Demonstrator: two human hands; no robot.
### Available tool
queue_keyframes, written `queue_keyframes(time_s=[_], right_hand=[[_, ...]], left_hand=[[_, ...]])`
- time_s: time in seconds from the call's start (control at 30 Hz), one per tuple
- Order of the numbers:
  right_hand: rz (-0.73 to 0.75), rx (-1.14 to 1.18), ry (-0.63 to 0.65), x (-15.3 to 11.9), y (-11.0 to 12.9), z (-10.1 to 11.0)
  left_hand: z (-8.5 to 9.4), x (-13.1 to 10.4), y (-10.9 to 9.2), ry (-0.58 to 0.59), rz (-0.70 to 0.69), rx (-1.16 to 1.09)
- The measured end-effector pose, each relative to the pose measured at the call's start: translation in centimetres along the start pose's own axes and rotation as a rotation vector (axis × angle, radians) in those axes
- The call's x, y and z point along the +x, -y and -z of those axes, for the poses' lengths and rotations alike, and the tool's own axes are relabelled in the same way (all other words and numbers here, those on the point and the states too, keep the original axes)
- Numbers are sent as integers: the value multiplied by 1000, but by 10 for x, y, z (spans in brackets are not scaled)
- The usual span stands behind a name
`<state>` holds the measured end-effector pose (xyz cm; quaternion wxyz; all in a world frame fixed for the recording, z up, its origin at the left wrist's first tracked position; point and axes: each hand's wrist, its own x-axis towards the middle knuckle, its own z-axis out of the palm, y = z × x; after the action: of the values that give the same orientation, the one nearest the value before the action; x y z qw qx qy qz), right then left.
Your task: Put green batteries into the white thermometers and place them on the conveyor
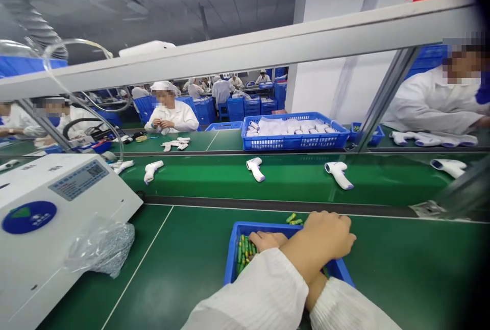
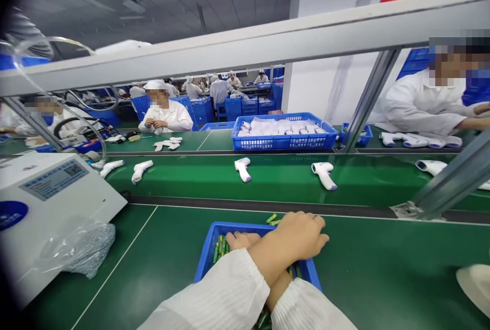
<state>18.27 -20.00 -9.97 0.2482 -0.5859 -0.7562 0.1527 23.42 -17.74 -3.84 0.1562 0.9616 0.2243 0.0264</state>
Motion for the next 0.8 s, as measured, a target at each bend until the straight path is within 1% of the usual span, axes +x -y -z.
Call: queue_keyframes(time_s=[0.07,0.13,0.2,0.23,0.27,0.33,0.43,0.5,0.8], right_hand=[[-7,-41,86,5,9,9],[-10,-62,135,8,17,19],[-5,-86,186,8,23,26],[-1,-98,215,8,26,29],[1,-107,242,8,28,30],[-11,-114,275,9,29,30],[-61,-115,298,11,28,27],[-81,-111,303,12,27,25],[-1,-95,294,13,24,24]], left_hand=[[-4,-7,-22,-4,-118,47],[-7,-15,-40,16,-256,40],[-8,-22,-50,52,-363,1],[-8,-24,-51,70,-390,-14],[-7,-26,-51,82,-394,-23],[-6,-26,-46,94,-361,-27],[-4,-24,-38,109,-302,-45],[-3,-23,-35,129,-287,-63],[-5,-22,-36,200,-283,-87]])
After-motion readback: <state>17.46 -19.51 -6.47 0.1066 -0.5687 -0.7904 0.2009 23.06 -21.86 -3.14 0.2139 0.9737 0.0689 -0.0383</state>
